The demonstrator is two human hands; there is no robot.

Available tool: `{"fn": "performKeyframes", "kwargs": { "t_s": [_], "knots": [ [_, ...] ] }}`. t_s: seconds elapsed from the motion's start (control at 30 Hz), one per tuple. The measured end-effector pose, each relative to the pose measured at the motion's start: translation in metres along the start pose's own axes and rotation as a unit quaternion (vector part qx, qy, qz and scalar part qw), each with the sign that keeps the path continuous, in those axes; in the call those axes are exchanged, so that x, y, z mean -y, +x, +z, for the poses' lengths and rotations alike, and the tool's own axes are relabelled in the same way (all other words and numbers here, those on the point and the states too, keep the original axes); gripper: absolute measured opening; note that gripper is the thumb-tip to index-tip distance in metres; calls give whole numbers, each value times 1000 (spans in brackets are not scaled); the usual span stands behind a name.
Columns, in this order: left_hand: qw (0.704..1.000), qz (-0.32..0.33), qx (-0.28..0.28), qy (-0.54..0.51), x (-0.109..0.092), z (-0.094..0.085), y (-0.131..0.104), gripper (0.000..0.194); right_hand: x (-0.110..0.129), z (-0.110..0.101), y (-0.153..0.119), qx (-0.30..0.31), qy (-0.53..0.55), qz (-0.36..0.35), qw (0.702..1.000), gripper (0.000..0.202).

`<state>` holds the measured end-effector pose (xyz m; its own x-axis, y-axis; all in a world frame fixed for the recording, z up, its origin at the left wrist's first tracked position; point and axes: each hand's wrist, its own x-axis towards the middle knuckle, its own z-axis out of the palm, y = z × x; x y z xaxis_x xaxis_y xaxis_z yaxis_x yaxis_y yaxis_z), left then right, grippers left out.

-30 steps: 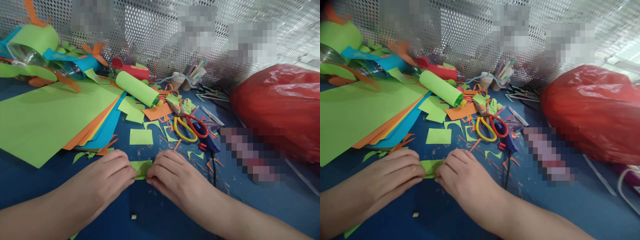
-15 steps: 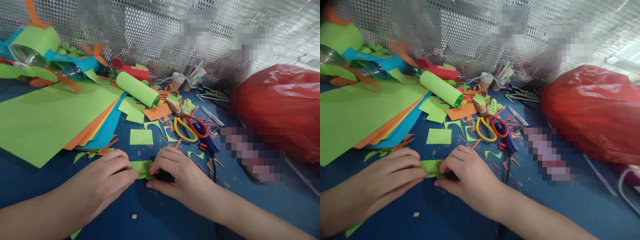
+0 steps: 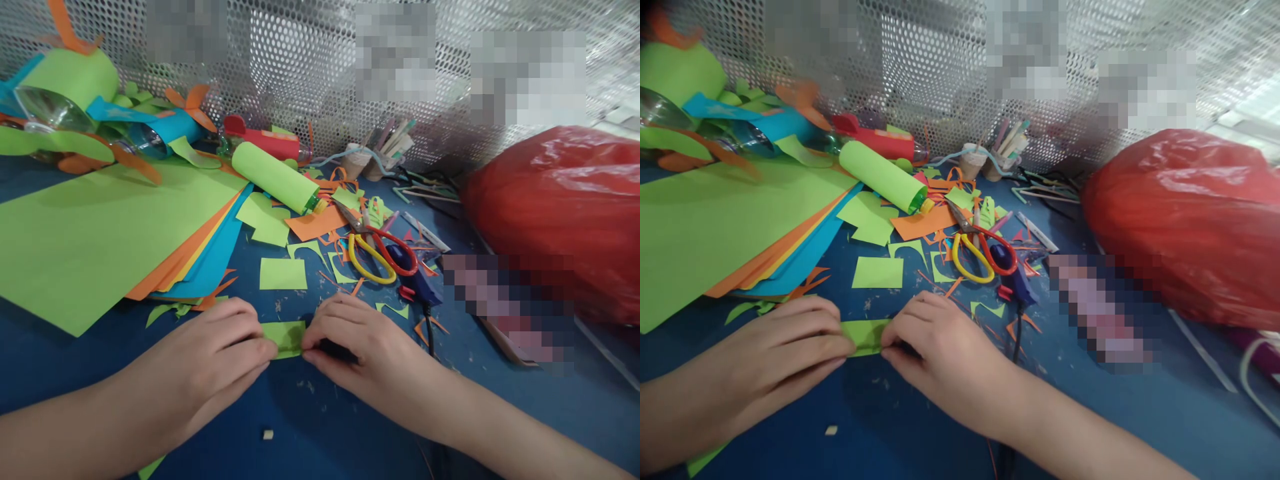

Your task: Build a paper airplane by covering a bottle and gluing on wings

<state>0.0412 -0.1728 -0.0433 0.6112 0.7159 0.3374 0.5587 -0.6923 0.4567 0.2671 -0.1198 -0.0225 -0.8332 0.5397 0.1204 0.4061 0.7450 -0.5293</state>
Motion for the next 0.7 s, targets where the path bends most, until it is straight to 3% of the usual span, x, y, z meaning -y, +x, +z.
{"fn": "performKeyframes", "kwargs": {
  "t_s": [0.33,0.7],
  "knots": [
    [1000,-15,23,-7,-1,1,1,25,4,2,1,-22,-31,-30,999,10],
    [999,25,-12,46,-1,3,4,30,6,1,-1,-21,-92,-62,994,12]
  ]
}}
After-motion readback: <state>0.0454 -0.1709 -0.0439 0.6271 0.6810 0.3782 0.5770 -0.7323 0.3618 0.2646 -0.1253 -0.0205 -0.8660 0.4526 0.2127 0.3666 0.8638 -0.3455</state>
